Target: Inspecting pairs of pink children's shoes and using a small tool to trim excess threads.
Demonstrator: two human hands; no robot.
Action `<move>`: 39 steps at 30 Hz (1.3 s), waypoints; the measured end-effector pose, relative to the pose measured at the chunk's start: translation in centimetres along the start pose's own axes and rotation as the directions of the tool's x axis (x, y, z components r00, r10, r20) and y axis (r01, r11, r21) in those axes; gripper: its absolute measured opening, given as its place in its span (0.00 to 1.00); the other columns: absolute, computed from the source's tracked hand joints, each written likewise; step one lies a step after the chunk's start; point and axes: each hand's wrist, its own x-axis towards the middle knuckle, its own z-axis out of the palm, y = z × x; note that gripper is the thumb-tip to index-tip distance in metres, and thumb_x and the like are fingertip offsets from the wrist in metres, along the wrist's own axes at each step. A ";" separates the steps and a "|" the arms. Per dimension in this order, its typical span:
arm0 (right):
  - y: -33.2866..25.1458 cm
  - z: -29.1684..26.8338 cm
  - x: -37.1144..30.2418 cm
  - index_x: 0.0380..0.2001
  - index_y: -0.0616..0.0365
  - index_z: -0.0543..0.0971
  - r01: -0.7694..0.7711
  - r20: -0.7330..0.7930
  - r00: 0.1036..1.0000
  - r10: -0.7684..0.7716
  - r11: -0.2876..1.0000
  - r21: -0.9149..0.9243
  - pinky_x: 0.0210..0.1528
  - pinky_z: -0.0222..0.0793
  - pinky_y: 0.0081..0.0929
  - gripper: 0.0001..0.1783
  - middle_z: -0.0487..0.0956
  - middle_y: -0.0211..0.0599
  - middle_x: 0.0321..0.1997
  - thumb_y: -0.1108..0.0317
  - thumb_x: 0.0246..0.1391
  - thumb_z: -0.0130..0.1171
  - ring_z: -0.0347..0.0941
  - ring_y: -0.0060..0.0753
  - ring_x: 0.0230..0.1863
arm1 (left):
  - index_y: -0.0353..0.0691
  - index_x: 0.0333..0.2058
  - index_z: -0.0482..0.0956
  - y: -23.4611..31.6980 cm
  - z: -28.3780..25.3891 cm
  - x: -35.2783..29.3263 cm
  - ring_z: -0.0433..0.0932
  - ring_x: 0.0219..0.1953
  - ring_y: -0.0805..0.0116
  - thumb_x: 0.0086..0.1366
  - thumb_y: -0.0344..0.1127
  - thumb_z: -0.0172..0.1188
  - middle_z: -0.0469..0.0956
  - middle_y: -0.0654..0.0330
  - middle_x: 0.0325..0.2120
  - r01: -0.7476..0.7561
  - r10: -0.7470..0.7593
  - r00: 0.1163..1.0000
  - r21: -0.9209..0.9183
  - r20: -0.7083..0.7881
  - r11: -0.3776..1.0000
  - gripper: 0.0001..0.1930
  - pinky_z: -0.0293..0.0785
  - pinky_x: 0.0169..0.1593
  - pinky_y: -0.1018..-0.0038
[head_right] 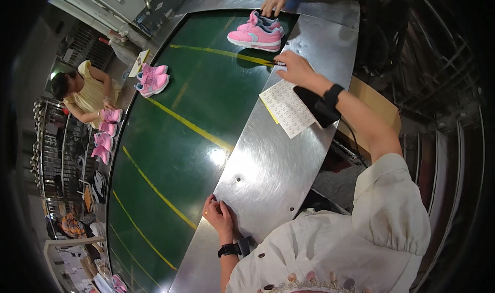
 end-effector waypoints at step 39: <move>-18.8 -2.0 -9.6 0.33 0.60 0.73 0.119 0.530 0.785 -0.320 0.918 0.378 0.31 0.65 0.21 0.22 0.74 0.30 0.30 0.63 0.35 0.71 0.69 0.18 0.30 | 0.38 0.58 0.56 12.7 2.0 4.7 0.66 0.55 0.66 0.65 0.45 0.52 0.65 0.59 0.54 0.404 -0.349 0.768 -0.829 0.537 -0.387 0.28 0.62 0.56 0.70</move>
